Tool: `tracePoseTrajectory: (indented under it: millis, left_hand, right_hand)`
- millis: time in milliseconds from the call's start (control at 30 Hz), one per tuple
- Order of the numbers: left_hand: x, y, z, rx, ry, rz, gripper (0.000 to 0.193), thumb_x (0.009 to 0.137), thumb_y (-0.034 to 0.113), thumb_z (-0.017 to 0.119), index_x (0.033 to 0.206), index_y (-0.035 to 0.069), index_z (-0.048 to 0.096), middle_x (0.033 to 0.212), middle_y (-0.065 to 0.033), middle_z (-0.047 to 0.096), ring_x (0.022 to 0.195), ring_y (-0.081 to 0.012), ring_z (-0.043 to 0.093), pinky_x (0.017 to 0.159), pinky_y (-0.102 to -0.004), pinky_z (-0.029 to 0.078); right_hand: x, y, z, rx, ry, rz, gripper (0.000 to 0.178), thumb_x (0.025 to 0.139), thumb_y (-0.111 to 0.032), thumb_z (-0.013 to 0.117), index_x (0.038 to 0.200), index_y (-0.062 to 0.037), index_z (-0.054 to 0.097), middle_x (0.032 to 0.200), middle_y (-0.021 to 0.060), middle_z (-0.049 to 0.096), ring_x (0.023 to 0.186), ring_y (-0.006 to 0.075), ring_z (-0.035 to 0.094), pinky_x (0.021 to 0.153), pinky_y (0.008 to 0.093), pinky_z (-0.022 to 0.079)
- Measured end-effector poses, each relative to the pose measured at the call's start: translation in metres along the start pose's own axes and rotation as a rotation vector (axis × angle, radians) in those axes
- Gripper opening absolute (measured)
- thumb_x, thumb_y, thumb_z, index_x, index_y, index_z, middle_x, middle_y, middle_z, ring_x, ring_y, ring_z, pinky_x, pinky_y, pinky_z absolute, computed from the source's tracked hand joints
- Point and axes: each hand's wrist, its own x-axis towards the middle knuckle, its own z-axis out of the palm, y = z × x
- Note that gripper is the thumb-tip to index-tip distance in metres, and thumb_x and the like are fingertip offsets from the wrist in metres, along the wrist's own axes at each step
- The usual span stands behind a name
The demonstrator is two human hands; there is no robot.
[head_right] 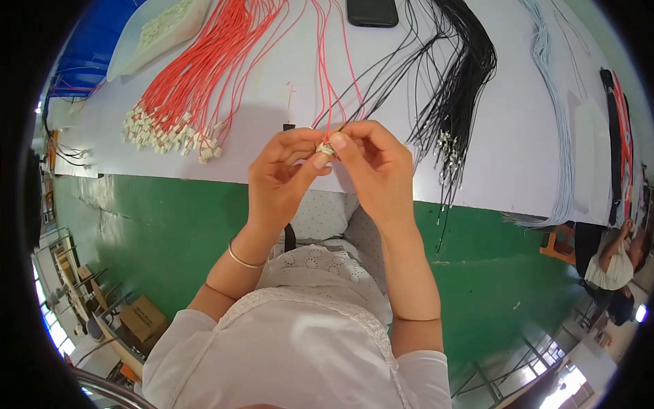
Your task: The worker is manually inserting electrical wires into white plastic connector housings to assemble wire harnesses.
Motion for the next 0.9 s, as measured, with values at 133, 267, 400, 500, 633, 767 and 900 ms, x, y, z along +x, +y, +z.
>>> tracePoseTrajectory:
  millis: [133,267,400,500,633,767,900]
  left_hand:
    - [0.000,-0.009,-0.001,0.038,-0.029,0.006,0.020,0.092,0.003,0.067,0.111,0.000,0.064,0.106,-0.0049,0.068,0.101,-0.0138,0.067,0.078,-0.0245,0.058]
    - [0.000,-0.012,0.000,0.008,-0.027,0.023,0.019,0.091,0.002,0.067,0.110,0.000,0.064,0.106,-0.0044,0.068,0.102,-0.0137,0.067,0.080,-0.0240,0.057]
    - [-0.001,-0.012,0.001,-0.003,-0.032,0.004,0.019,0.091,0.002,0.067,0.110,0.000,0.063,0.107,-0.0042,0.067,0.103,-0.0132,0.066,0.080,-0.0235,0.057]
    - [-0.001,-0.012,0.001,-0.022,-0.029,0.016,0.019,0.092,0.002,0.066,0.110,0.000,0.063,0.107,-0.0043,0.067,0.104,-0.0130,0.066,0.080,-0.0234,0.057]
    - [0.000,-0.012,0.000,-0.058,-0.030,0.015,0.019,0.092,0.002,0.066,0.110,0.000,0.063,0.107,-0.0044,0.067,0.104,-0.0129,0.066,0.080,-0.0235,0.057]
    - [0.000,-0.014,0.000,-0.027,-0.033,0.042,0.019,0.092,0.001,0.066,0.111,0.000,0.063,0.107,-0.0047,0.067,0.102,-0.0125,0.066,0.079,-0.0232,0.057]
    - [-0.002,-0.016,0.002,-0.007,0.003,0.064,0.018,0.092,0.000,0.066,0.110,0.000,0.063,0.106,-0.0048,0.067,0.099,-0.0122,0.067,0.078,-0.0230,0.056]
  right_hand:
    - [0.000,0.002,-0.003,-0.027,-0.008,0.000,0.014,0.095,-0.014,0.066,0.096,-0.0006,0.064,0.088,0.0028,0.066,0.080,0.0094,0.059,0.075,0.0239,0.048]
    - [0.000,-0.001,-0.006,-0.049,-0.007,0.009,0.014,0.095,-0.014,0.066,0.096,0.0000,0.064,0.087,0.0032,0.066,0.080,0.0098,0.060,0.075,0.0244,0.049]
    - [0.002,0.000,-0.009,-0.070,-0.021,0.026,0.015,0.095,-0.014,0.066,0.096,0.0001,0.064,0.087,0.0036,0.067,0.080,0.0099,0.060,0.076,0.0247,0.049]
    - [0.002,0.001,-0.009,-0.046,-0.033,0.012,0.015,0.095,-0.014,0.066,0.096,0.0003,0.064,0.088,0.0040,0.067,0.080,0.0101,0.060,0.076,0.0247,0.049]
    - [0.004,0.002,-0.009,-0.050,-0.034,0.017,0.015,0.095,-0.015,0.066,0.096,0.0004,0.064,0.088,0.0040,0.067,0.081,0.0100,0.060,0.076,0.0245,0.049]
    - [0.003,0.000,-0.007,-0.121,-0.017,-0.005,0.014,0.095,-0.013,0.066,0.097,0.0002,0.064,0.090,0.0032,0.067,0.082,0.0090,0.061,0.077,0.0241,0.049]
    - [0.001,0.008,-0.008,-0.215,-0.014,-0.109,0.012,0.094,-0.011,0.066,0.098,-0.0001,0.064,0.091,0.0024,0.066,0.082,0.0079,0.060,0.077,0.0231,0.048]
